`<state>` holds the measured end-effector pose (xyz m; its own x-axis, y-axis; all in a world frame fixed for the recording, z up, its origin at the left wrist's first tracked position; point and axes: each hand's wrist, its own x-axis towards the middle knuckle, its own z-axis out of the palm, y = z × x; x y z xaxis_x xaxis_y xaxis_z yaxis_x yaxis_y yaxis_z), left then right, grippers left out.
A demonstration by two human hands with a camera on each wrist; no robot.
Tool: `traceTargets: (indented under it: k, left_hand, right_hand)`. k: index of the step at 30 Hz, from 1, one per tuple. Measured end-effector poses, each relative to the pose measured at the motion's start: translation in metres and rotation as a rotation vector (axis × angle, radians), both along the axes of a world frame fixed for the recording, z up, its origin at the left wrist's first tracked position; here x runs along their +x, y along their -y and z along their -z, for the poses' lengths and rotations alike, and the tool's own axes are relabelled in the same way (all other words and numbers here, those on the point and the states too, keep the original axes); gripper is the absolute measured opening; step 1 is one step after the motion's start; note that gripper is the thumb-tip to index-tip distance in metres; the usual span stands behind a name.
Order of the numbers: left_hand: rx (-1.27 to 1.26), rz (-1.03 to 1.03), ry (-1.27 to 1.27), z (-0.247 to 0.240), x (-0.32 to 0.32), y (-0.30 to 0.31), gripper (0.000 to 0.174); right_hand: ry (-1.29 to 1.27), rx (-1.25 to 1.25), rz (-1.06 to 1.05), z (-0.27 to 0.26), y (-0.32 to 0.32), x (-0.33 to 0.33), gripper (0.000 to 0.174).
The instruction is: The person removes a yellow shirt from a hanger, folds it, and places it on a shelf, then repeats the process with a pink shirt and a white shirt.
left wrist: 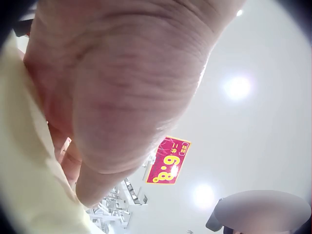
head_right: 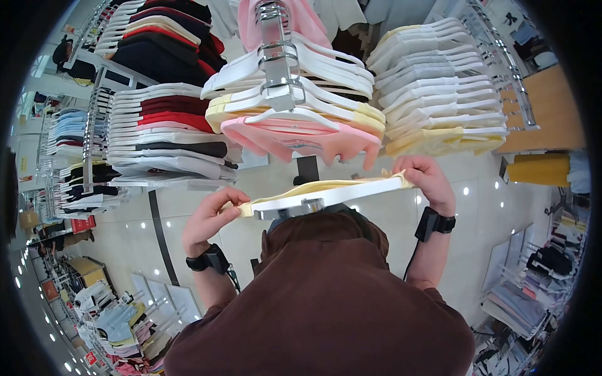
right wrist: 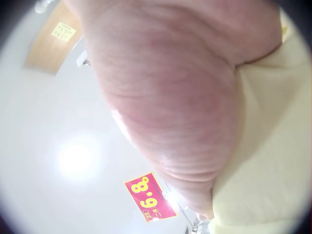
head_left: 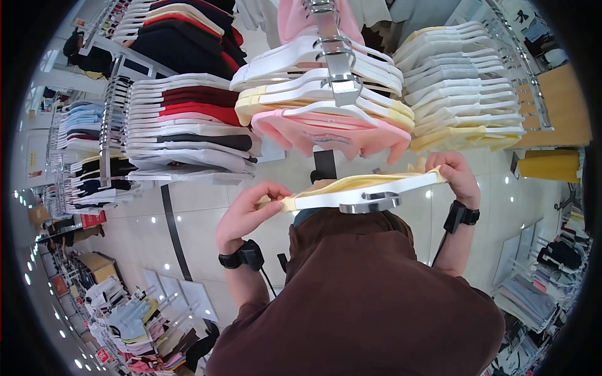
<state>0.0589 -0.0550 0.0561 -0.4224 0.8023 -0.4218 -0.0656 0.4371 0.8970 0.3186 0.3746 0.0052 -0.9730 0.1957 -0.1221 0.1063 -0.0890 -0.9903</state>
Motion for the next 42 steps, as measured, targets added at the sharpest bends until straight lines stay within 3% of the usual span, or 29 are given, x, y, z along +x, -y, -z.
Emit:
traceTargets:
  k: [9, 12, 17, 29, 35, 39, 42]
  left_hand:
    - [0.121, 0.209, -0.172, 0.006, -0.031, 0.002, 0.026]
    - [0.116, 0.278, -0.202, 0.009, -0.04, 0.005, 0.026]
    - [0.042, 0.339, -0.175, 0.009, -0.056, 0.011, 0.025]
    - [0.102, 0.259, 0.001, 0.031, -0.089, 0.038, 0.019]
    - [0.097, 0.172, -0.058, 0.031, -0.09, 0.024, 0.023]
    - [0.044, 0.242, 0.063, 0.044, -0.109, 0.031, 0.025]
    - [0.183, 0.326, 0.062, 0.046, -0.117, 0.034, 0.025]
  right_hand:
    - [0.019, 0.031, 0.003, -0.005, 0.007, -0.012, 0.047]
    - [0.036, -0.04, 0.001, -0.009, 0.01, -0.019, 0.041]
    - [0.02, 0.044, 0.001, -0.011, 0.016, -0.032, 0.049]
    - [0.052, 0.035, 0.011, -0.01, 0.011, -0.051, 0.051]
    - [0.055, 0.074, 0.034, -0.021, 0.013, -0.064, 0.051]
    - [0.044, 0.103, 0.018, -0.028, 0.015, -0.072, 0.05]
    - [0.038, 0.099, 0.02, -0.026, 0.017, -0.073, 0.052]
